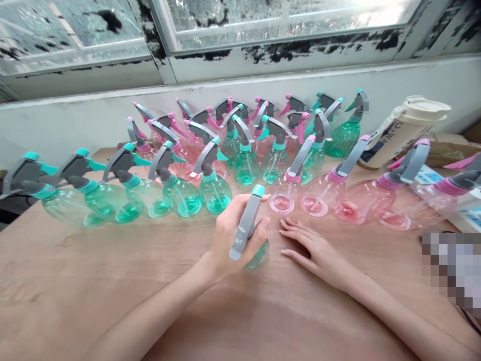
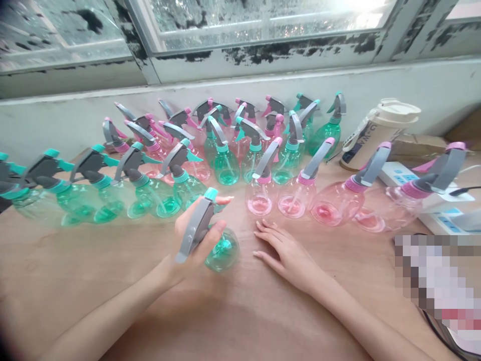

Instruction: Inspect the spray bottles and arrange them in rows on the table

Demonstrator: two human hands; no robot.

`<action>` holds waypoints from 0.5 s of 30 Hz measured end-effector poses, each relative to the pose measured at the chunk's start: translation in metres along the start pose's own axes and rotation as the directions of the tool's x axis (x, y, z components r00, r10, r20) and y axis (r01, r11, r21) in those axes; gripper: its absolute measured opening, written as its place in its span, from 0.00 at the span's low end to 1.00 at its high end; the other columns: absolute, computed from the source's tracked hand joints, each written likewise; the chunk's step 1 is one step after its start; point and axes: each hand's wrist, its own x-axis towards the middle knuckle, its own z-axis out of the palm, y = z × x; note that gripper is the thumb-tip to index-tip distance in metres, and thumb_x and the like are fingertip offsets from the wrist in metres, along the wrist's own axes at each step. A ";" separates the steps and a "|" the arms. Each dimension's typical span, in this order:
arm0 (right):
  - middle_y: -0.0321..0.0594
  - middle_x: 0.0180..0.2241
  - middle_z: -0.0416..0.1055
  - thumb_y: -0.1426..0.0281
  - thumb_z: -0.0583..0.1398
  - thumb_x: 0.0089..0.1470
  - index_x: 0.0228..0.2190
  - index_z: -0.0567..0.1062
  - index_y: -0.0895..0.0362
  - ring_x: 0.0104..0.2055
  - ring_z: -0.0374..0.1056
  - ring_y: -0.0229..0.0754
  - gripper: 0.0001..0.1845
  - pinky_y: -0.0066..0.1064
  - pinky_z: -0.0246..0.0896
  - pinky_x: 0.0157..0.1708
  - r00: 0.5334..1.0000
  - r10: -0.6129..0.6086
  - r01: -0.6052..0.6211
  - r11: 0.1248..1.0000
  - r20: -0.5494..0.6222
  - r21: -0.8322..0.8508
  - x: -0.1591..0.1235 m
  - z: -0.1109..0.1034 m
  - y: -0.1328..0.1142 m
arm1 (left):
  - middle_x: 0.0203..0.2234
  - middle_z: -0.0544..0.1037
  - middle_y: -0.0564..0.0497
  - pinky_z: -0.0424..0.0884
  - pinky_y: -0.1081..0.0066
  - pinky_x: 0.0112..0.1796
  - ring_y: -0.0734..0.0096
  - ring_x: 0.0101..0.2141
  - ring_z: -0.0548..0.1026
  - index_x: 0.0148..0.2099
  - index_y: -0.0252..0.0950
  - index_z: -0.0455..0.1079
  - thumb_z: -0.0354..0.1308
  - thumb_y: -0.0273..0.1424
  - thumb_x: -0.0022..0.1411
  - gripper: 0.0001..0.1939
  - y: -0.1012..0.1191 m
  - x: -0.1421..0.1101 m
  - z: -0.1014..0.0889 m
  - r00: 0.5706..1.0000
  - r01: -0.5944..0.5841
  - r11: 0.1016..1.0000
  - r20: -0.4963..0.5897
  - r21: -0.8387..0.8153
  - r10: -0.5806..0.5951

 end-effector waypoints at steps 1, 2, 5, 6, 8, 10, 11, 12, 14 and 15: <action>0.46 0.64 0.62 0.60 0.56 0.63 0.56 0.68 0.54 0.67 0.54 0.52 0.22 0.55 0.53 0.65 1.000 -0.001 0.001 1.000 0.000 0.003 0.000 0.000 0.000 | 0.45 0.76 0.44 0.72 0.61 0.49 0.60 0.48 0.76 0.52 0.36 0.66 0.54 0.30 0.65 0.13 -0.001 -0.001 0.001 1.000 -0.010 1.000 -0.012 0.002 0.010; 0.45 0.64 0.62 0.60 0.56 0.63 0.56 0.68 0.53 0.67 0.54 0.52 0.22 0.55 0.53 0.65 1.000 -0.001 0.001 1.000 -0.001 0.004 0.000 0.000 -0.001 | 0.45 0.75 0.43 0.72 0.60 0.50 0.59 0.50 0.75 0.53 0.36 0.66 0.55 0.29 0.65 0.14 -0.003 -0.002 0.002 1.000 -0.020 1.000 -0.019 0.001 0.020; 0.46 0.64 0.62 0.60 0.56 0.63 0.56 0.68 0.53 0.67 0.55 0.52 0.22 0.55 0.53 0.64 1.000 -0.001 0.001 1.000 -0.003 0.006 0.001 0.000 -0.001 | 0.47 0.74 0.43 0.72 0.58 0.52 0.57 0.53 0.74 0.55 0.36 0.65 0.55 0.28 0.65 0.16 -0.005 -0.004 0.004 0.999 -0.023 1.000 -0.023 -0.011 0.022; 0.46 0.64 0.62 0.60 0.56 0.63 0.56 0.68 0.53 0.67 0.55 0.52 0.22 0.55 0.53 0.64 1.000 0.000 0.000 1.000 -0.004 0.007 0.001 0.000 -0.001 | 0.47 0.74 0.43 0.72 0.58 0.51 0.58 0.52 0.74 0.55 0.37 0.65 0.55 0.28 0.65 0.16 -0.005 -0.005 0.004 1.000 -0.014 1.000 -0.023 -0.016 0.014; 0.46 0.63 0.62 0.60 0.57 0.63 0.56 0.68 0.53 0.67 0.55 0.52 0.22 0.55 0.53 0.64 1.000 0.002 -0.002 1.000 -0.006 0.012 0.001 0.000 -0.001 | 0.47 0.74 0.43 0.73 0.58 0.50 0.58 0.51 0.75 0.54 0.37 0.66 0.55 0.29 0.65 0.15 -0.005 -0.006 0.005 1.000 0.002 1.000 -0.024 -0.022 -0.003; 0.45 0.63 0.63 0.60 0.57 0.63 0.56 0.69 0.53 0.67 0.55 0.52 0.22 0.54 0.53 0.65 1.000 0.006 -0.006 1.000 -0.008 0.019 0.001 0.000 -0.001 | 0.47 0.75 0.43 0.74 0.58 0.49 0.59 0.49 0.75 0.54 0.36 0.66 0.54 0.29 0.65 0.15 -0.004 -0.006 0.005 0.999 0.019 1.000 -0.029 -0.023 -0.020; 0.45 0.63 0.63 0.60 0.57 0.63 0.56 0.69 0.53 0.67 0.55 0.52 0.22 0.54 0.53 0.65 1.000 0.010 -0.009 1.000 -0.009 0.023 0.001 -0.001 -0.001 | 0.47 0.75 0.43 0.75 0.59 0.49 0.60 0.49 0.76 0.53 0.36 0.66 0.54 0.28 0.65 0.14 -0.004 -0.006 0.006 0.999 0.028 0.999 -0.029 -0.022 -0.028; 0.45 0.63 0.63 0.60 0.57 0.62 0.56 0.69 0.53 0.67 0.55 0.52 0.22 0.54 0.53 0.65 1.000 0.013 -0.013 1.000 -0.009 0.027 0.001 -0.001 -0.001 | 0.47 0.75 0.43 0.75 0.59 0.48 0.60 0.48 0.76 0.53 0.36 0.67 0.54 0.28 0.65 0.14 -0.003 -0.006 0.006 0.999 0.034 0.999 -0.030 -0.023 -0.035; 0.45 0.63 0.63 0.60 0.58 0.62 0.56 0.69 0.53 0.67 0.56 0.52 0.23 0.54 0.54 0.64 1.000 0.018 -0.018 0.999 -0.012 0.035 0.001 -0.001 -0.001 | 0.47 0.75 0.44 0.75 0.59 0.48 0.60 0.48 0.76 0.53 0.36 0.67 0.54 0.28 0.65 0.14 -0.003 -0.006 0.006 0.999 0.042 0.999 -0.032 -0.025 -0.043; 0.45 0.63 0.63 0.60 0.58 0.62 0.56 0.69 0.53 0.66 0.56 0.52 0.23 0.54 0.54 0.64 1.000 0.019 -0.018 0.999 -0.012 0.036 0.001 -0.001 -0.001 | 0.47 0.76 0.44 0.75 0.60 0.48 0.61 0.47 0.76 0.53 0.36 0.67 0.54 0.28 0.65 0.14 -0.002 -0.006 0.006 0.998 0.045 0.999 -0.034 -0.024 -0.046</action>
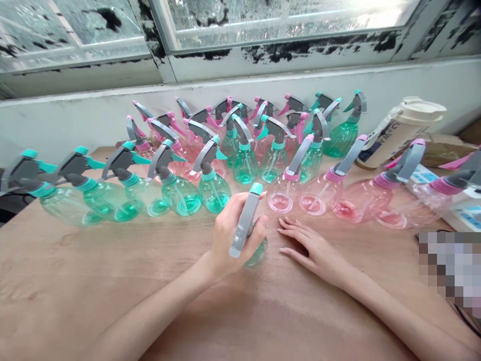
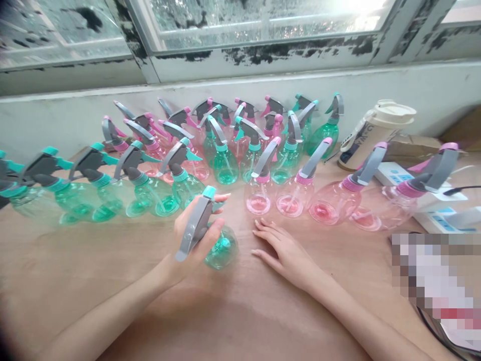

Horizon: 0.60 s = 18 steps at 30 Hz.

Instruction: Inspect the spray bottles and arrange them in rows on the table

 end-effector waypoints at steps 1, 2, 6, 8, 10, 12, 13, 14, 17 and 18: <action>0.45 0.63 0.63 0.60 0.58 0.62 0.56 0.69 0.52 0.67 0.55 0.52 0.23 0.54 0.54 0.64 1.000 -0.002 0.002 1.000 0.001 0.000 0.000 0.000 0.000 | 0.47 0.76 0.44 0.75 0.60 0.48 0.61 0.47 0.76 0.52 0.36 0.67 0.54 0.28 0.65 0.13 0.000 0.000 0.000 1.000 0.001 1.000 -0.003 0.003 -0.001; 0.45 0.63 0.63 0.60 0.58 0.62 0.56 0.69 0.52 0.67 0.55 0.52 0.23 0.54 0.54 0.64 1.000 -0.005 0.005 1.000 0.002 -0.003 0.000 0.000 0.001 | 0.46 0.76 0.44 0.75 0.61 0.47 0.61 0.47 0.77 0.52 0.37 0.67 0.54 0.29 0.65 0.13 0.000 0.000 0.000 1.000 0.002 1.000 -0.004 0.006 -0.002; 0.46 0.63 0.63 0.60 0.57 0.63 0.57 0.68 0.53 0.67 0.55 0.52 0.23 0.55 0.53 0.65 1.000 -0.015 0.015 1.000 0.008 -0.018 0.000 0.001 0.001 | 0.44 0.76 0.45 0.75 0.63 0.45 0.62 0.45 0.77 0.50 0.37 0.68 0.54 0.30 0.66 0.10 0.002 0.003 -0.002 1.000 -0.009 1.000 0.017 0.018 0.009; 0.46 0.64 0.62 0.60 0.57 0.63 0.57 0.68 0.53 0.67 0.55 0.52 0.23 0.55 0.53 0.65 1.000 -0.017 0.017 1.000 0.011 -0.022 0.000 0.001 0.001 | 0.40 0.76 0.46 0.74 0.65 0.42 0.64 0.42 0.77 0.46 0.37 0.68 0.54 0.31 0.66 0.08 0.005 0.006 -0.004 0.999 -0.017 0.999 0.033 0.033 0.016; 0.47 0.64 0.62 0.60 0.57 0.63 0.56 0.68 0.54 0.67 0.55 0.52 0.23 0.55 0.53 0.65 1.000 -0.016 0.016 1.000 0.013 -0.021 0.000 0.000 0.000 | 0.34 0.76 0.48 0.73 0.67 0.37 0.66 0.37 0.77 0.41 0.37 0.68 0.55 0.34 0.66 0.06 0.007 0.008 -0.006 0.999 -0.025 0.999 0.047 0.048 0.022; 0.47 0.64 0.62 0.60 0.57 0.63 0.56 0.69 0.54 0.67 0.55 0.52 0.22 0.55 0.53 0.64 1.000 -0.012 0.013 1.000 0.012 -0.018 0.000 -0.001 0.000 | 0.28 0.73 0.52 0.71 0.69 0.33 0.69 0.31 0.74 0.35 0.37 0.65 0.54 0.36 0.67 0.09 0.009 0.011 -0.008 0.998 -0.042 0.998 0.056 0.055 0.039; 0.47 0.63 0.62 0.61 0.57 0.63 0.56 0.69 0.53 0.67 0.55 0.52 0.22 0.55 0.53 0.64 1.000 -0.012 0.012 1.000 0.011 -0.015 0.000 -0.001 0.000 | 0.26 0.72 0.53 0.70 0.70 0.31 0.71 0.29 0.73 0.33 0.37 0.64 0.53 0.37 0.67 0.11 0.010 0.012 -0.009 0.997 -0.051 0.997 0.063 0.057 0.048; 0.47 0.63 0.62 0.61 0.57 0.63 0.56 0.69 0.53 0.66 0.55 0.52 0.22 0.56 0.52 0.64 1.000 -0.012 0.012 1.000 0.010 -0.013 0.000 -0.001 -0.001 | 0.25 0.70 0.54 0.69 0.70 0.30 0.72 0.27 0.71 0.32 0.38 0.62 0.53 0.37 0.68 0.12 0.010 0.012 -0.009 0.996 -0.059 0.996 0.069 0.060 0.055; 0.47 0.63 0.63 0.61 0.57 0.62 0.56 0.69 0.54 0.66 0.56 0.53 0.22 0.56 0.52 0.65 1.000 -0.015 0.015 1.000 0.008 -0.008 0.000 -0.002 -0.001 | 0.27 0.71 0.53 0.69 0.70 0.31 0.71 0.29 0.72 0.34 0.38 0.63 0.53 0.35 0.67 0.09 0.010 0.012 -0.010 0.993 -0.077 0.996 0.088 0.054 0.072; 0.47 0.63 0.63 0.61 0.58 0.62 0.56 0.69 0.53 0.66 0.56 0.53 0.23 0.56 0.52 0.65 1.000 -0.015 0.015 1.000 0.007 -0.006 0.000 -0.002 -0.001 | 0.29 0.73 0.51 0.70 0.69 0.32 0.69 0.32 0.73 0.36 0.38 0.65 0.53 0.34 0.67 0.07 0.010 0.011 -0.009 0.993 -0.079 0.996 0.092 0.048 0.075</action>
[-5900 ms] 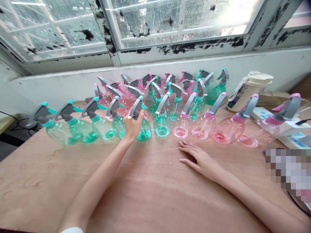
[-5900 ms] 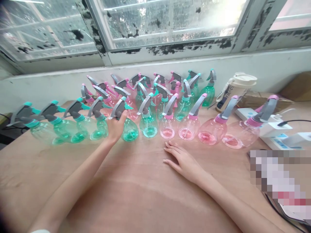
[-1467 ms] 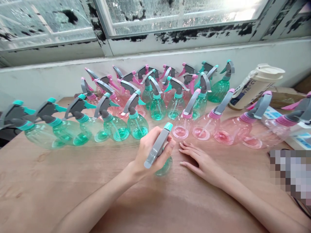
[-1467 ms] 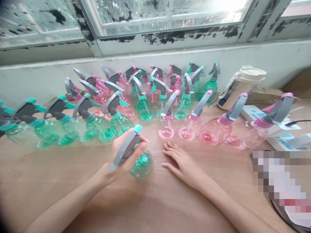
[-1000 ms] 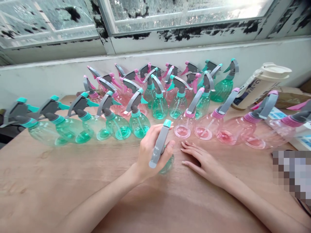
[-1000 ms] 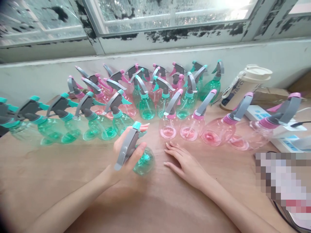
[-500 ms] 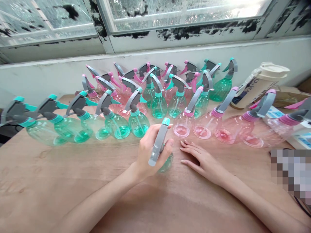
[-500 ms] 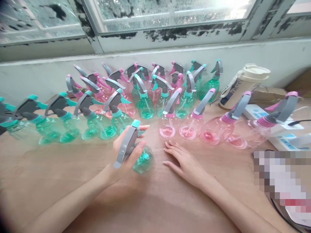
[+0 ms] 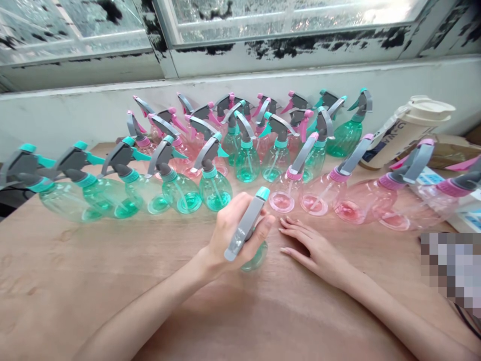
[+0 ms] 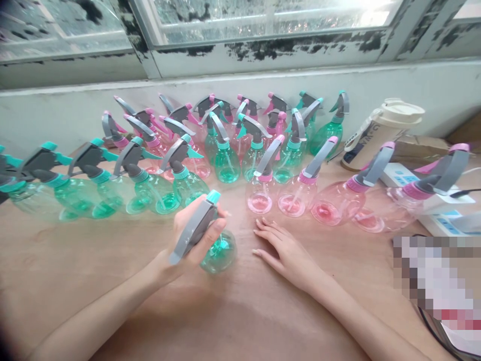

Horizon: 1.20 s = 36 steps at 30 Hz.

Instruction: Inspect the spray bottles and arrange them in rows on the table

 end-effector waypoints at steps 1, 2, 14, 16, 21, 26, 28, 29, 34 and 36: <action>0.47 0.63 0.63 0.61 0.58 0.62 0.56 0.69 0.53 0.66 0.56 0.53 0.23 0.56 0.52 0.64 1.000 0.000 0.000 1.000 -0.002 0.003 0.000 0.000 0.000 | 0.33 0.74 0.50 0.71 0.68 0.33 0.67 0.34 0.74 0.39 0.38 0.66 0.53 0.34 0.67 0.05 0.000 -0.001 0.001 1.000 -0.001 1.000 -0.006 -0.006 0.001; 0.47 0.63 0.63 0.61 0.58 0.62 0.56 0.69 0.52 0.66 0.56 0.53 0.23 0.56 0.52 0.64 1.000 0.000 0.000 1.000 -0.004 0.007 0.000 0.000 0.000 | 0.36 0.75 0.48 0.72 0.68 0.35 0.66 0.37 0.75 0.42 0.38 0.67 0.53 0.33 0.67 0.05 -0.001 -0.002 0.001 1.000 0.002 1.000 -0.012 -0.009 -0.002; 0.47 0.64 0.62 0.61 0.57 0.63 0.56 0.68 0.53 0.66 0.56 0.53 0.22 0.56 0.52 0.64 1.000 -0.009 0.009 1.000 0.001 -0.006 0.000 0.001 0.002 | 0.41 0.76 0.44 0.75 0.61 0.44 0.61 0.44 0.75 0.46 0.37 0.67 0.54 0.32 0.65 0.09 -0.005 -0.008 0.006 0.998 0.036 0.999 -0.044 -0.032 -0.037; 0.46 0.64 0.62 0.61 0.57 0.63 0.57 0.68 0.53 0.66 0.56 0.53 0.23 0.56 0.52 0.64 1.000 -0.013 0.013 1.000 -0.003 -0.003 0.000 0.001 0.002 | 0.41 0.75 0.44 0.75 0.62 0.44 0.61 0.44 0.75 0.46 0.36 0.67 0.54 0.32 0.65 0.09 -0.003 -0.007 0.005 0.998 0.043 0.999 -0.044 -0.023 -0.044; 0.46 0.63 0.63 0.62 0.58 0.62 0.57 0.69 0.52 0.66 0.56 0.54 0.23 0.57 0.53 0.64 1.000 -0.008 0.008 1.000 -0.015 0.014 0.000 0.001 0.001 | 0.42 0.76 0.44 0.75 0.63 0.42 0.61 0.43 0.77 0.49 0.37 0.67 0.54 0.33 0.65 0.11 -0.003 -0.007 0.005 0.997 0.066 0.998 -0.038 -0.022 -0.067; 0.46 0.63 0.63 0.62 0.58 0.62 0.57 0.69 0.52 0.66 0.56 0.54 0.23 0.57 0.53 0.64 1.000 -0.008 0.009 1.000 -0.015 0.016 0.000 0.000 0.001 | 0.42 0.77 0.45 0.75 0.65 0.39 0.64 0.40 0.77 0.48 0.37 0.68 0.55 0.31 0.64 0.10 -0.002 -0.007 0.004 0.997 0.057 0.998 -0.042 -0.033 -0.058; 0.45 0.63 0.64 0.62 0.59 0.61 0.57 0.69 0.51 0.66 0.57 0.54 0.23 0.57 0.53 0.64 1.000 -0.005 0.005 1.000 -0.020 0.020 0.000 0.000 0.000 | 0.37 0.77 0.47 0.75 0.66 0.36 0.66 0.36 0.77 0.44 0.38 0.68 0.55 0.31 0.65 0.06 0.000 -0.006 0.001 0.998 0.045 0.999 -0.032 -0.025 -0.046; 0.45 0.63 0.64 0.62 0.59 0.61 0.57 0.69 0.51 0.66 0.57 0.54 0.23 0.56 0.53 0.64 1.000 -0.004 0.005 1.000 -0.023 0.022 0.000 0.000 0.000 | 0.34 0.76 0.49 0.74 0.67 0.34 0.67 0.34 0.76 0.41 0.38 0.68 0.55 0.32 0.65 0.04 0.001 -0.005 0.000 0.999 0.043 0.999 -0.022 -0.021 -0.044; 0.46 0.63 0.63 0.62 0.58 0.62 0.57 0.69 0.52 0.66 0.56 0.54 0.23 0.56 0.53 0.64 1.000 -0.004 0.005 1.000 -0.016 0.014 0.000 0.000 0.000 | 0.26 0.71 0.53 0.71 0.69 0.30 0.70 0.28 0.71 0.32 0.38 0.62 0.54 0.37 0.66 0.11 0.003 -0.002 -0.002 1.000 0.029 0.999 0.005 -0.014 -0.029; 0.47 0.63 0.63 0.61 0.58 0.62 0.57 0.69 0.52 0.66 0.56 0.53 0.23 0.56 0.53 0.64 1.000 -0.002 0.002 1.000 -0.012 0.007 0.000 0.000 0.000 | 0.29 0.73 0.51 0.73 0.67 0.32 0.68 0.31 0.74 0.36 0.38 0.65 0.54 0.38 0.67 0.10 0.002 -0.002 -0.001 1.000 0.024 0.999 0.014 -0.036 -0.023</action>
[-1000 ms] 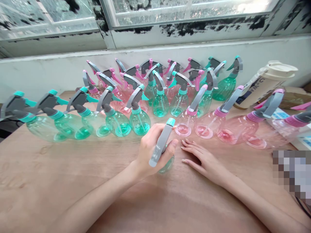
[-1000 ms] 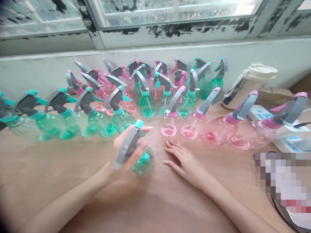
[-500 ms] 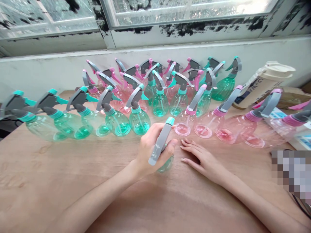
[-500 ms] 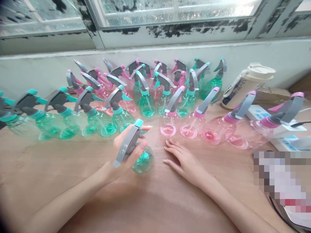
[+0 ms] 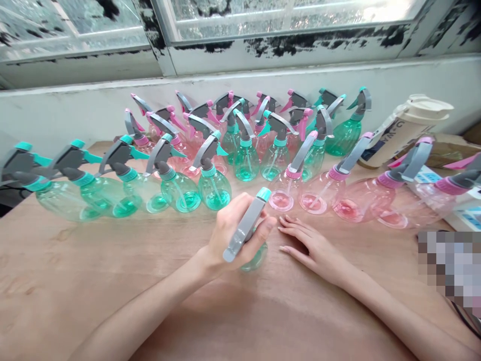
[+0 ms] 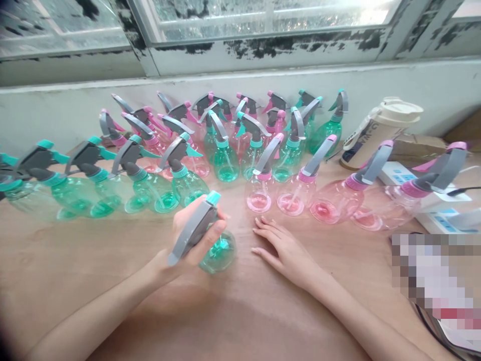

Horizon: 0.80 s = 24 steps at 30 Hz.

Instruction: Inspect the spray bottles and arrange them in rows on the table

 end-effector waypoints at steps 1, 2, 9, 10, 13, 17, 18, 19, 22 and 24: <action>0.47 0.63 0.63 0.61 0.58 0.62 0.56 0.69 0.52 0.66 0.56 0.53 0.23 0.56 0.53 0.64 1.000 0.001 -0.001 1.000 0.001 -0.001 0.000 0.000 0.000 | 0.32 0.74 0.49 0.74 0.66 0.34 0.66 0.34 0.75 0.39 0.38 0.67 0.54 0.39 0.66 0.10 0.000 0.000 0.001 1.000 0.006 1.000 0.002 -0.017 -0.006; 0.47 0.63 0.63 0.61 0.58 0.62 0.56 0.69 0.52 0.66 0.56 0.53 0.23 0.56 0.53 0.64 1.000 0.002 -0.002 1.000 0.000 0.001 0.000 0.000 0.001 | 0.35 0.75 0.47 0.75 0.65 0.36 0.64 0.38 0.76 0.42 0.38 0.68 0.55 0.39 0.66 0.10 -0.001 -0.001 0.002 1.000 0.015 0.999 0.000 -0.034 -0.015; 0.46 0.62 0.64 0.62 0.59 0.61 0.57 0.70 0.51 0.66 0.57 0.54 0.23 0.57 0.53 0.64 1.000 0.004 -0.003 1.000 -0.013 0.016 0.000 0.000 0.000 | 0.42 0.77 0.44 0.76 0.63 0.43 0.60 0.45 0.76 0.48 0.38 0.69 0.56 0.35 0.64 0.11 -0.003 -0.004 0.005 0.999 0.036 0.998 -0.026 -0.056 -0.038; 0.46 0.62 0.64 0.62 0.59 0.61 0.57 0.69 0.51 0.66 0.57 0.54 0.23 0.57 0.54 0.63 1.000 0.003 -0.003 1.000 -0.014 0.014 0.000 0.000 0.000 | 0.42 0.77 0.44 0.76 0.63 0.43 0.60 0.45 0.77 0.48 0.38 0.69 0.56 0.34 0.64 0.11 -0.004 -0.005 0.005 0.999 0.030 0.998 -0.028 -0.055 -0.032; 0.46 0.63 0.63 0.61 0.58 0.62 0.57 0.69 0.51 0.66 0.56 0.54 0.23 0.57 0.53 0.64 1.000 -0.002 0.002 1.000 -0.006 0.006 0.000 0.000 0.000 | 0.41 0.77 0.44 0.76 0.63 0.43 0.61 0.43 0.77 0.48 0.38 0.69 0.57 0.32 0.63 0.11 -0.004 -0.005 0.005 0.999 0.023 0.999 -0.033 -0.036 -0.024; 0.46 0.63 0.63 0.61 0.58 0.62 0.57 0.68 0.53 0.66 0.55 0.52 0.23 0.56 0.52 0.65 1.000 -0.008 0.008 1.000 0.009 -0.008 0.000 0.000 0.001 | 0.39 0.76 0.45 0.75 0.62 0.43 0.62 0.41 0.76 0.45 0.37 0.68 0.56 0.32 0.63 0.08 -0.004 -0.005 0.005 0.999 0.031 0.999 -0.032 -0.029 -0.032; 0.46 0.63 0.63 0.61 0.58 0.62 0.57 0.68 0.53 0.66 0.56 0.52 0.23 0.56 0.52 0.65 1.000 -0.009 0.009 1.000 0.007 -0.005 0.000 0.000 0.001 | 0.38 0.76 0.45 0.75 0.62 0.43 0.62 0.41 0.76 0.44 0.37 0.67 0.57 0.32 0.63 0.08 -0.003 -0.005 0.005 0.999 0.029 0.999 -0.035 -0.027 -0.030; 0.46 0.63 0.63 0.61 0.58 0.62 0.56 0.69 0.53 0.66 0.56 0.53 0.23 0.56 0.52 0.65 1.000 -0.009 0.009 1.000 0.003 0.000 0.000 0.000 0.001 | 0.38 0.76 0.45 0.75 0.61 0.43 0.62 0.41 0.76 0.44 0.37 0.67 0.57 0.32 0.63 0.08 -0.003 -0.004 0.005 0.999 0.024 0.999 -0.041 -0.024 -0.025; 0.46 0.63 0.63 0.61 0.58 0.62 0.57 0.69 0.52 0.66 0.56 0.53 0.23 0.56 0.53 0.64 1.000 -0.008 0.008 1.000 -0.003 0.012 0.000 0.000 0.001 | 0.38 0.76 0.45 0.75 0.61 0.43 0.62 0.41 0.77 0.45 0.37 0.67 0.57 0.32 0.62 0.09 -0.003 -0.003 0.005 0.998 -0.006 1.000 -0.056 -0.017 0.005; 0.46 0.63 0.63 0.61 0.58 0.62 0.57 0.69 0.52 0.66 0.56 0.53 0.23 0.56 0.53 0.64 1.000 -0.006 0.006 1.000 0.002 0.007 0.000 0.001 0.002 | 0.39 0.77 0.45 0.74 0.61 0.44 0.62 0.42 0.77 0.46 0.37 0.66 0.58 0.32 0.62 0.10 -0.004 -0.002 0.005 0.998 -0.024 1.000 -0.054 -0.010 0.024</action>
